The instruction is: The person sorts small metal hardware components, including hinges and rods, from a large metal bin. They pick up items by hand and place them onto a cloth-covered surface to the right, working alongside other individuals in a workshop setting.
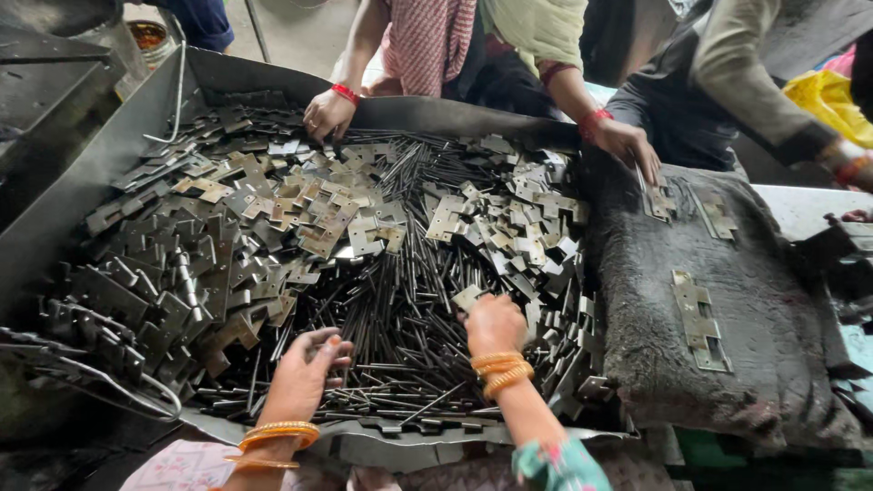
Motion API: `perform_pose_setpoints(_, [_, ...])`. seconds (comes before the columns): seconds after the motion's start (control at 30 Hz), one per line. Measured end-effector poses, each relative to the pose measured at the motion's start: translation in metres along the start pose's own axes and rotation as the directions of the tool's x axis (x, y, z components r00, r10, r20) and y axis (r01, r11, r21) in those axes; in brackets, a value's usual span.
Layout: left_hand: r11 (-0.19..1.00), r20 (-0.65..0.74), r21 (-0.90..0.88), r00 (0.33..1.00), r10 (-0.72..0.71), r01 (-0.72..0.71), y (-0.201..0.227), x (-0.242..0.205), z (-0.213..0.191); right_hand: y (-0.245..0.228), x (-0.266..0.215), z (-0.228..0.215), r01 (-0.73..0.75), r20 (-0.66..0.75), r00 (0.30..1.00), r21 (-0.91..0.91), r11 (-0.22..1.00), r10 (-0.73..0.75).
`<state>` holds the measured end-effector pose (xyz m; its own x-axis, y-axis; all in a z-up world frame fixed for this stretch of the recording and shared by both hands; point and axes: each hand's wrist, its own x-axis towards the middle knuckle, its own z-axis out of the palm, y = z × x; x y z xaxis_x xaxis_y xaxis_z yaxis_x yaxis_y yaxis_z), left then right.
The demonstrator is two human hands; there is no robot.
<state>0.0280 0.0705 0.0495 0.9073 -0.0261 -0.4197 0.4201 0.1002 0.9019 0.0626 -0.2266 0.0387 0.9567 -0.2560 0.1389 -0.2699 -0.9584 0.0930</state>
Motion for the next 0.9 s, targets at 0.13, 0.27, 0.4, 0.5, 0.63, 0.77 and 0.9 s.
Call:
perform_pose_setpoints(0.13, [0.998, 0.066, 0.021, 0.996, 0.064, -0.066, -0.007, 0.005, 0.038, 0.005, 0.006, 0.01, 0.088, -0.056, 0.993, -0.199, 0.976, -0.101])
perform_pose_setpoints(0.27, [0.838, 0.191, 0.469, 0.958, 0.213, -0.28, 0.013, -0.008, 0.119, 0.056, -0.02, -0.053, 0.124, -0.168, 0.972, -0.21, 0.97, -0.161])
perform_pose_setpoints(0.4, [0.693, 0.379, 0.499, 0.851, 0.365, -0.52, 0.019, -0.021, 0.236, 0.142, -0.038, -0.166, 0.238, -0.401, 0.901, 0.136, 0.962, -0.166])
perform_pose_setpoints(0.5, [0.494, 0.397, 0.672, 0.831, 0.389, -0.552, 0.019, -0.016, 0.308, 0.187, -0.053, -0.216, 0.244, -0.528, 0.846, 0.502, 0.83, 0.07])
perform_pose_setpoints(0.63, [0.746, 0.334, 0.609, 0.94, 0.07, -0.272, 0.012, 0.001, 0.334, 0.21, -0.065, -0.206, 0.549, -0.467, 0.75, 0.835, -0.047, 0.47])
perform_pose_setpoints(0.77, [0.906, 0.308, 0.376, 0.948, 0.077, -0.196, 0.004, 0.033, 0.273, 0.184, -0.08, -0.146, 0.057, 0.279, 0.741, 0.88, -0.472, 0.61])
perform_pose_setpoints(0.9, [0.928, 0.032, 0.29, 0.972, 0.235, -0.234, 0.007, 0.058, 0.173, 0.104, -0.105, -0.061, -0.031, 0.277, 0.948, 0.579, -0.815, 0.16])
